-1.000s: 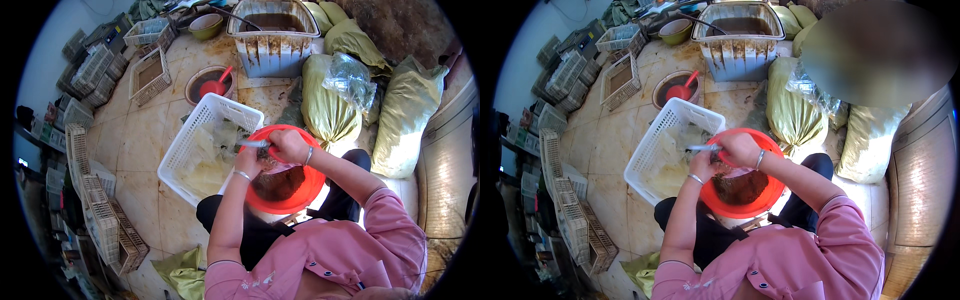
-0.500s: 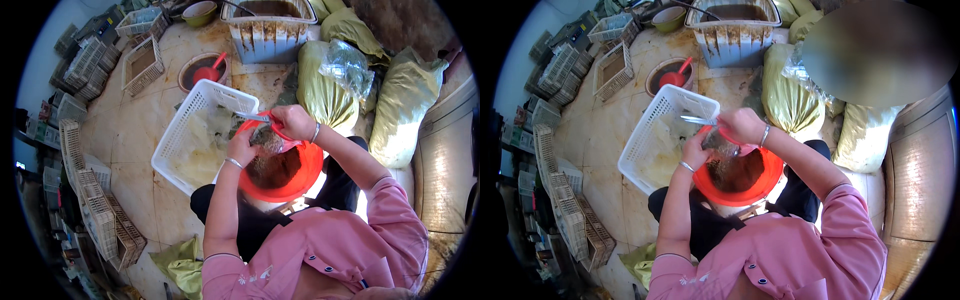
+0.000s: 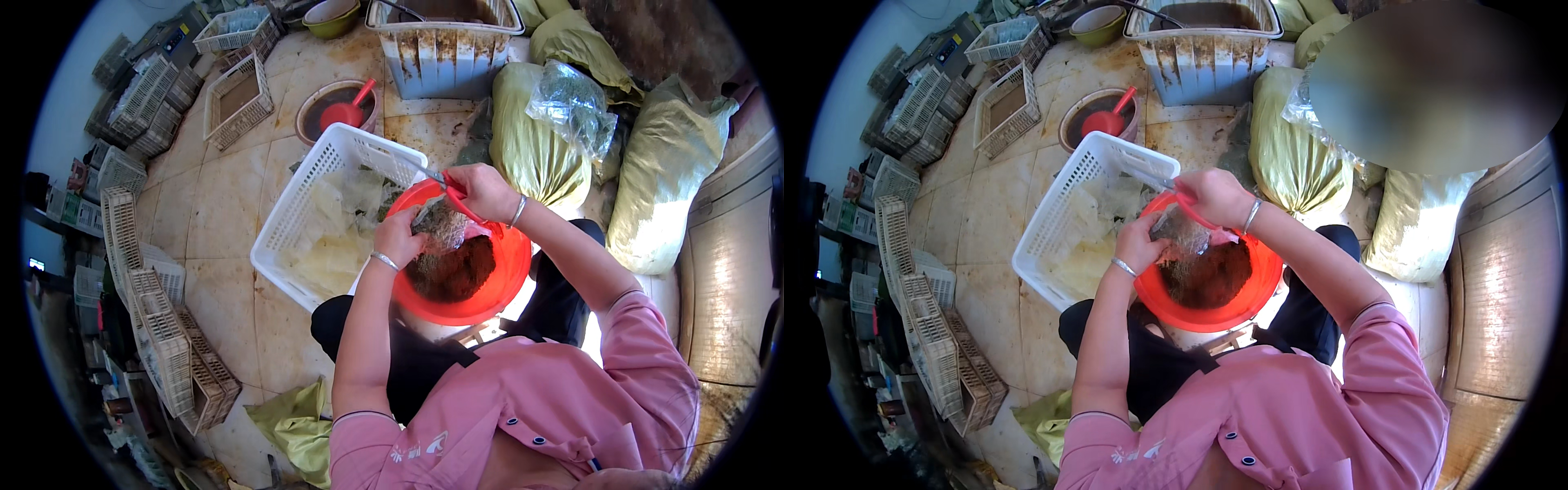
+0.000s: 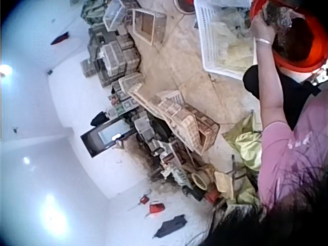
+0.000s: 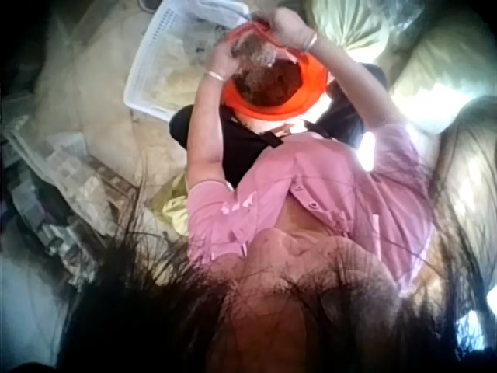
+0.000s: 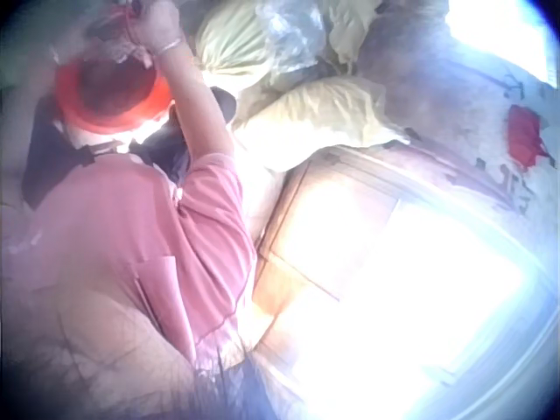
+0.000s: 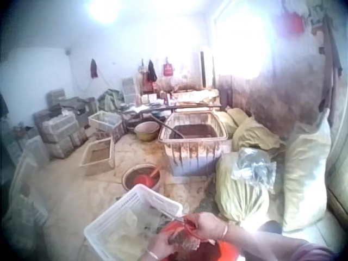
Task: The person sits on the floor and uses scissors to cut dried green herbs from plastic bags into a red bucket. They repeatedly pick up bags from a white basket, cut the herbs, and place the empty bags back into the basket.
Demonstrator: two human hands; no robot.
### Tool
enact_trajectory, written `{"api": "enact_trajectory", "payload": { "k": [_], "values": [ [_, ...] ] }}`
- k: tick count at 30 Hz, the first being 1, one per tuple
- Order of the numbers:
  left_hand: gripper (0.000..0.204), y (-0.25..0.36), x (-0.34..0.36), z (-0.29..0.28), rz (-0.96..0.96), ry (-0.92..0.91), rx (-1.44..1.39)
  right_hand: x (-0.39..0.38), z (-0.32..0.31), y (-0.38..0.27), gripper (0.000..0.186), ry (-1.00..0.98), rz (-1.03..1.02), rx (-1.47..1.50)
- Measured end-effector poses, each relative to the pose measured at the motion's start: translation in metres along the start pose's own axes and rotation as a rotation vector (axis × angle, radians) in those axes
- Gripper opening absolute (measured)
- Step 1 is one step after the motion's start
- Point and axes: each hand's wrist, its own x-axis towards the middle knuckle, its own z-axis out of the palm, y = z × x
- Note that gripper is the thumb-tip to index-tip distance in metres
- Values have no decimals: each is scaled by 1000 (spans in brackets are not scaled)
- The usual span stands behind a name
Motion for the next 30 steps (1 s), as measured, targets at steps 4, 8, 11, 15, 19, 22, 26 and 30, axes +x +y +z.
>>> {"api": "enact_trajectory", "payload": {
  "k": [4,8,11,15,19,22,26,30],
  "values": [
    [53,11,-2,-4,-42,-54,45,-3,6,1,16,13,-143,-239],
    [52,5,-2,-6,15,47,-214,-2,-9,-1,15,148,-142,-91],
    [45,-8,-10,-19,18,78,-426,-9,-23,-12,11,171,-201,68],
    [25,-36,-12,-11,-57,46,-98,-21,1,22,12,126,-50,104],
    [18,-34,-10,-12,-90,63,160,-22,16,31,14,101,102,232],
    [20,-34,-11,-17,-55,150,73,-19,14,41,15,179,59,165],
    [20,-39,-6,-10,36,270,-57,-22,3,45,15,203,85,281],
    [27,-19,-5,-17,-85,257,-619,-33,-12,44,10,219,202,602]
  ]
}}
